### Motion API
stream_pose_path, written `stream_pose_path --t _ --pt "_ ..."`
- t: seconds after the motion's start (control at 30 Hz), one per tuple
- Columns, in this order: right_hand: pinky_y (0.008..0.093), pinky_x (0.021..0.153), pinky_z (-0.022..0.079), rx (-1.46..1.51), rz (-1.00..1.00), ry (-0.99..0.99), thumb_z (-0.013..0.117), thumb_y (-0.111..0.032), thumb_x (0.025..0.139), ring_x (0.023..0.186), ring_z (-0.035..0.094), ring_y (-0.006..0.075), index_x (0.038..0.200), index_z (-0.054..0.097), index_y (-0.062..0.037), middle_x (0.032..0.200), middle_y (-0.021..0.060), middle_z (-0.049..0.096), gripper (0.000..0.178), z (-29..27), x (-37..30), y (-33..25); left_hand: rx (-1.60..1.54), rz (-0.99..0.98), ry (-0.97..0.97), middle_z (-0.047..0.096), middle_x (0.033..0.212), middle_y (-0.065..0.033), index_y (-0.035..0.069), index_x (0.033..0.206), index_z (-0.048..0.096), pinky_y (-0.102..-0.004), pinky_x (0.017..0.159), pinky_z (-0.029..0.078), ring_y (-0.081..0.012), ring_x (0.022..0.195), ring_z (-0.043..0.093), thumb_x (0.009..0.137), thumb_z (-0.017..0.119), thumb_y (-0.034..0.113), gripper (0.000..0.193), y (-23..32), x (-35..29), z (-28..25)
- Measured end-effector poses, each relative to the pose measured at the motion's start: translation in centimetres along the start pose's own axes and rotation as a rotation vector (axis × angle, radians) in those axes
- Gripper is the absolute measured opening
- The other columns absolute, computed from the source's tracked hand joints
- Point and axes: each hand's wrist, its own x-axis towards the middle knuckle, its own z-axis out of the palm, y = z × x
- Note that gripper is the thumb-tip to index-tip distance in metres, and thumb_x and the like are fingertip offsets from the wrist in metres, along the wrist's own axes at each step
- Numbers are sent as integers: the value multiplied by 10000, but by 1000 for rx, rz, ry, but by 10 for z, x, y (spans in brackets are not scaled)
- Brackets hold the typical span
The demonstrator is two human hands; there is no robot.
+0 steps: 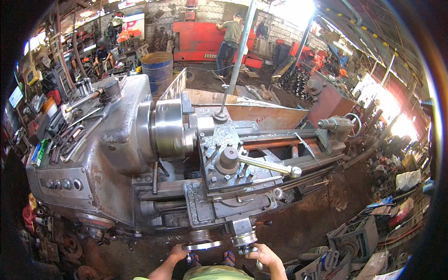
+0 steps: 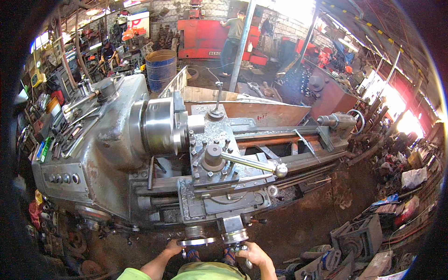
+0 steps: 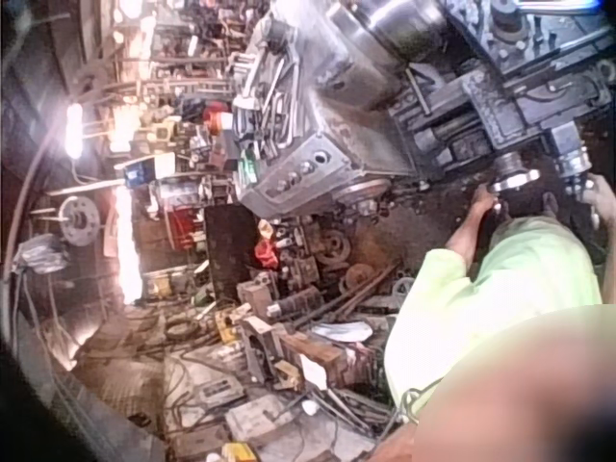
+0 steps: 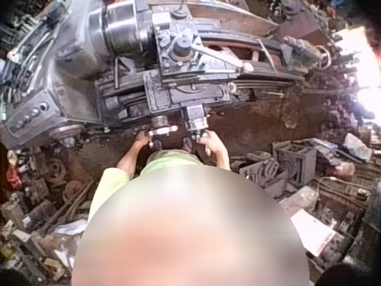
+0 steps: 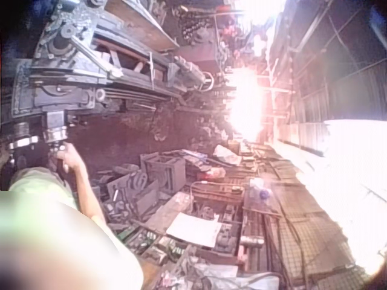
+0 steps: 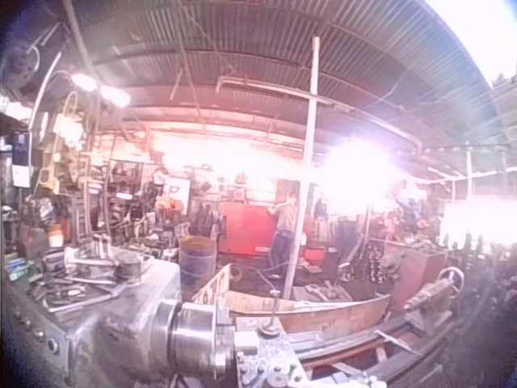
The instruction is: The person operates a metal lathe, using both hands to turn control wheels and levers while a cylindrical metal workpiece rotates in the chuck. The person repeatedly adjusts the tool carriage and cross-slide, then repositions hands on the control panel and wheels throughout the clip.
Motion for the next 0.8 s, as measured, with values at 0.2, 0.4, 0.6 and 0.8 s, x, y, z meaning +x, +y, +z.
stream_pose_path --t 0.2,0.4,0.6,0.8 --pt "301 868 507 55 61 -51 690 -174 756 913 670 171 1167 653 43 1023 104 730 466 -3 -20 -38 119 21 -16 632 1268 -215 92 1289 632 -418 1034 462 -343 1214 591 793 756 375 585 -7 8 2" --pt "311 829 511 -7 19 -25 707 -211 745 873 665 173 1144 662 33 985 106 729 470 -2 -17 -36 85 61 -8 621 1286 -218 73 1294 626 -412 1050 452 -361 1219 583 792 760 381 604 -15 15 8" --pt "333 783 510 -21 18 -11 745 -262 723 834 651 188 1127 662 38 924 123 722 510 -2 -3 -6 97 27 -55 622 1278 -227 61 1302 613 -415 1025 472 -366 1205 591 793 760 385 621 -17 22 7" --pt "356 767 528 -69 -33 33 740 -275 716 820 684 232 1091 663 53 888 165 725 504 1 12 28 92 57 -39 616 1277 -240 70 1306 612 -416 1026 469 -373 1219 578 796 764 354 603 -23 22 9"
